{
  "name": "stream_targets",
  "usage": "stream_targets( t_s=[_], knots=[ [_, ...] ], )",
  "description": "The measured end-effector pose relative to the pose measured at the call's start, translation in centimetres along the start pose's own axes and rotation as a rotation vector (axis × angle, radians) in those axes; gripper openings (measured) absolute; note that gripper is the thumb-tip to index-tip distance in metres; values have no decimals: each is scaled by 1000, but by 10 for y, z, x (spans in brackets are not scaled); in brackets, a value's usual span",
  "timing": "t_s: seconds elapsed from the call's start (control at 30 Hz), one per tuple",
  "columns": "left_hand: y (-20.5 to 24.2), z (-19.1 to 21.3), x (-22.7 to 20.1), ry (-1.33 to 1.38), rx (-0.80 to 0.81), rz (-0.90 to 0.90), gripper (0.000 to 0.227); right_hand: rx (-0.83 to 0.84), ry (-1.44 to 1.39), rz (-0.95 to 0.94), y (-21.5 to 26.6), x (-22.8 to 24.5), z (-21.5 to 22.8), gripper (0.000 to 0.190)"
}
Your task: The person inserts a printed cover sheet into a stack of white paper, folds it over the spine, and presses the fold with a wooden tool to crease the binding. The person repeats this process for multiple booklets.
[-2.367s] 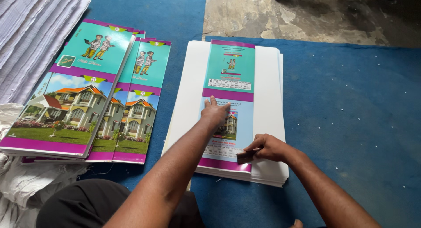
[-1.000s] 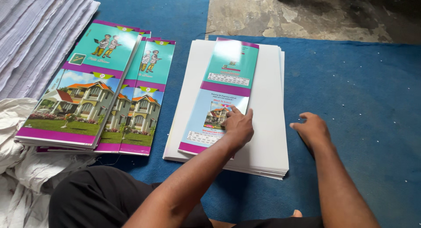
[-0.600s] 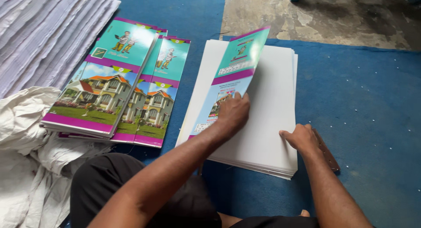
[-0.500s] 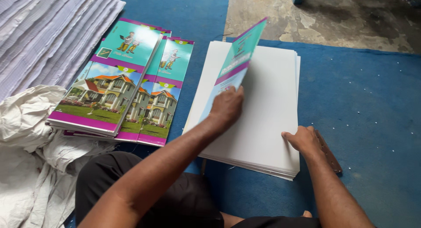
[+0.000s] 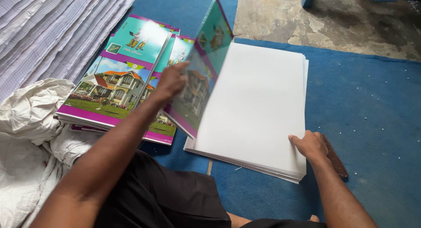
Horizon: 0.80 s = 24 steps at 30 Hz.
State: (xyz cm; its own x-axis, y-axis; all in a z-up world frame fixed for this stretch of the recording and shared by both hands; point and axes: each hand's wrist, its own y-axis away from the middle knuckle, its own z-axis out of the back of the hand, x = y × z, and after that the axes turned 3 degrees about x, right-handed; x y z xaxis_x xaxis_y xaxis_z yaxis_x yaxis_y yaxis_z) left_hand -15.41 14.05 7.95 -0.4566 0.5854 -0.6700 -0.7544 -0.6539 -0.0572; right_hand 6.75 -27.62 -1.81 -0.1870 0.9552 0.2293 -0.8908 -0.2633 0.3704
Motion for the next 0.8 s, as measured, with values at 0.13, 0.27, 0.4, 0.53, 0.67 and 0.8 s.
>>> stream_targets(
  t_s=[0.13,0.27,0.4,0.53,0.67,0.8],
  knots=[
    [-5,44,72,86,0,24,67,-9,-5,-18,1,1,-2,57],
    [-3,70,136,-27,-60,47,62,-20,20,-10,2,4,-5,62],
    [14,74,168,-25,-67,214,61,-43,19,-18,3,7,-6,83],
    [25,65,168,-281,-42,324,64,-45,-35,-50,3,11,-8,90],
    [28,59,162,-415,96,492,70,-41,-77,-49,2,12,-7,86],
    [29,56,164,-582,68,443,68,-121,13,-36,4,15,-5,84]
  ],
)
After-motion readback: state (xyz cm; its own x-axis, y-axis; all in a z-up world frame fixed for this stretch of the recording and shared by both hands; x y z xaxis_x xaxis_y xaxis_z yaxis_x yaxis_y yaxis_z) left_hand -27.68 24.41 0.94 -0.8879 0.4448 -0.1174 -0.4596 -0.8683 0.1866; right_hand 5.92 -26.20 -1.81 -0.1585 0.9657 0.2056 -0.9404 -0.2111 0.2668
